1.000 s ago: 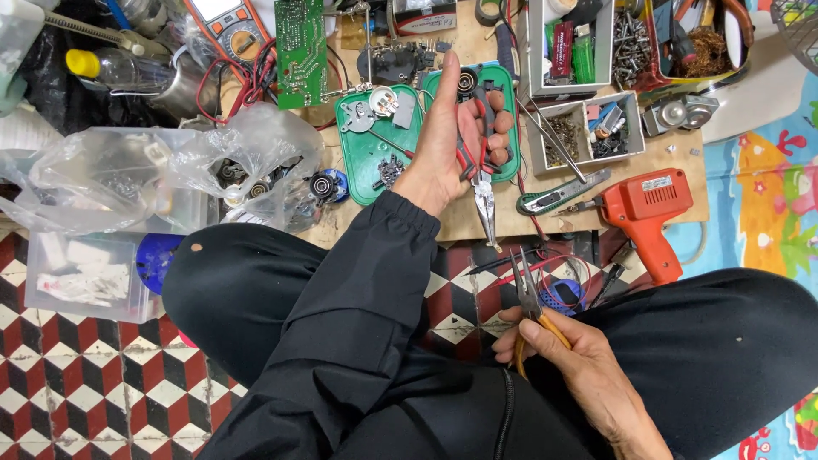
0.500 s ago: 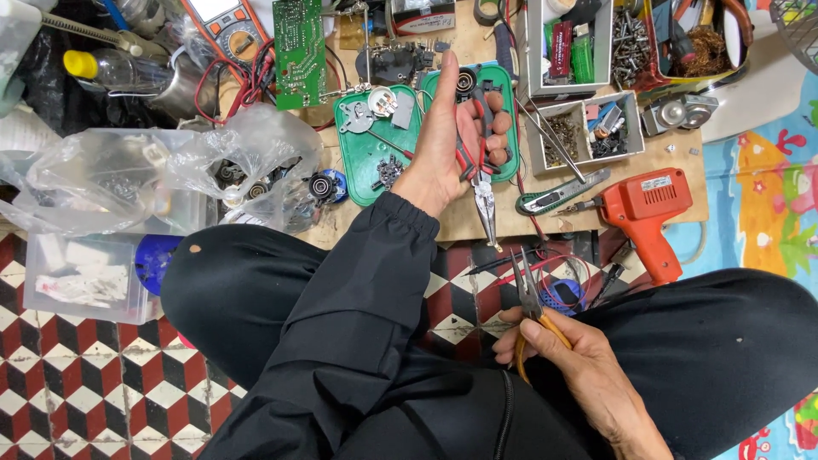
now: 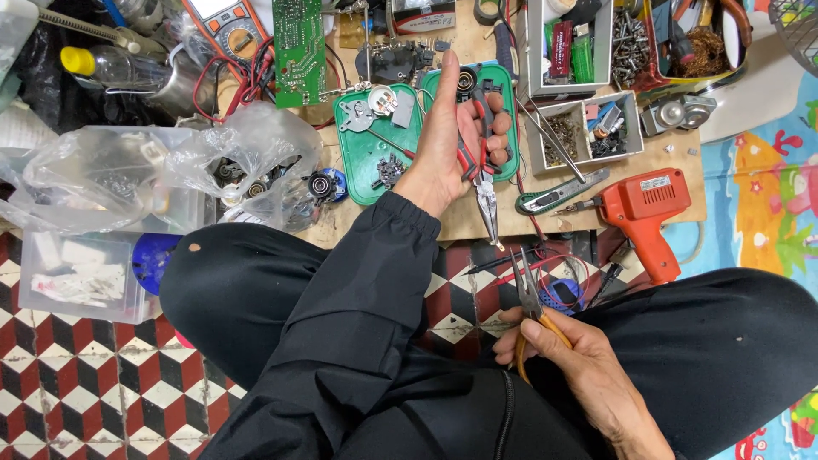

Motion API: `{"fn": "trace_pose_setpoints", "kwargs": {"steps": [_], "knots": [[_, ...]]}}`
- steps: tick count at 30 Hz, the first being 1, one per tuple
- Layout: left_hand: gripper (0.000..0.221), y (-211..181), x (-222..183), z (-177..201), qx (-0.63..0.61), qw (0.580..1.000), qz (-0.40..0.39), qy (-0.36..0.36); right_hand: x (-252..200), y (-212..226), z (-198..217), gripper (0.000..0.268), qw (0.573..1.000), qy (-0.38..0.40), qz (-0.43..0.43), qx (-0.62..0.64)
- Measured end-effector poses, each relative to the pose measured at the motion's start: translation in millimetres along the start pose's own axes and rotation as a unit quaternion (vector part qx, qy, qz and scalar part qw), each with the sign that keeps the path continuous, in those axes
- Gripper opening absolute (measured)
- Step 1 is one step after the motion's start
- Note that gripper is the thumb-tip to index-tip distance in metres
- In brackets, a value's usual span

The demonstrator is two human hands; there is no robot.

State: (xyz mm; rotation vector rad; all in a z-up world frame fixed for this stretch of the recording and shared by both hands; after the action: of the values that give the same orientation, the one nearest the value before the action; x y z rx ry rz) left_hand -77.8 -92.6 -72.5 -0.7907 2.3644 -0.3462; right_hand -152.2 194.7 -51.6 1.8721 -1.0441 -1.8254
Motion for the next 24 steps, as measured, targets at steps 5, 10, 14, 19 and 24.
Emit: {"fn": "trace_pose_setpoints", "kwargs": {"steps": [5,10,14,19,24], "knots": [[0.079,1.6,0.8,-0.8,0.002,1.0,-0.002,0.008,-1.1,2.8,-1.1,0.04,1.0,-0.001,-0.002,-0.006],[0.079,-1.0,-2.6,-2.7,0.009,1.0,-0.007,0.0,-1.6,5.6,-3.5,0.042,1.0,0.005,0.01,-0.013],[0.079,0.5,-2.3,-0.8,0.007,1.0,-0.007,-0.002,-1.6,2.8,-2.2,0.041,1.0,-0.005,-0.01,-0.014],[0.08,1.9,-2.6,1.8,0.004,1.0,-0.007,-0.008,-2.0,0.9,-0.4,0.041,1.0,-0.013,-0.024,-0.014],[0.081,1.9,-3.2,2.3,-0.004,1.0,-0.007,0.001,-2.2,2.7,-0.5,0.042,1.0,-0.009,-0.01,-0.013]]}}
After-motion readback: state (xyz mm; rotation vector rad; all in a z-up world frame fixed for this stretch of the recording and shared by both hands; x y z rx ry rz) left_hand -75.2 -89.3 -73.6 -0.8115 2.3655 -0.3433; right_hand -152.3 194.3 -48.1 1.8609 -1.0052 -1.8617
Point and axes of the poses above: each hand's wrist, its own x-axis towards the middle knuckle, its own z-axis out of the back of the hand, y = z × x, the point moved 10 cm from there along x, towards the middle knuckle, and after that the axes turned 5 degrees about z, right-handed, at the moved point
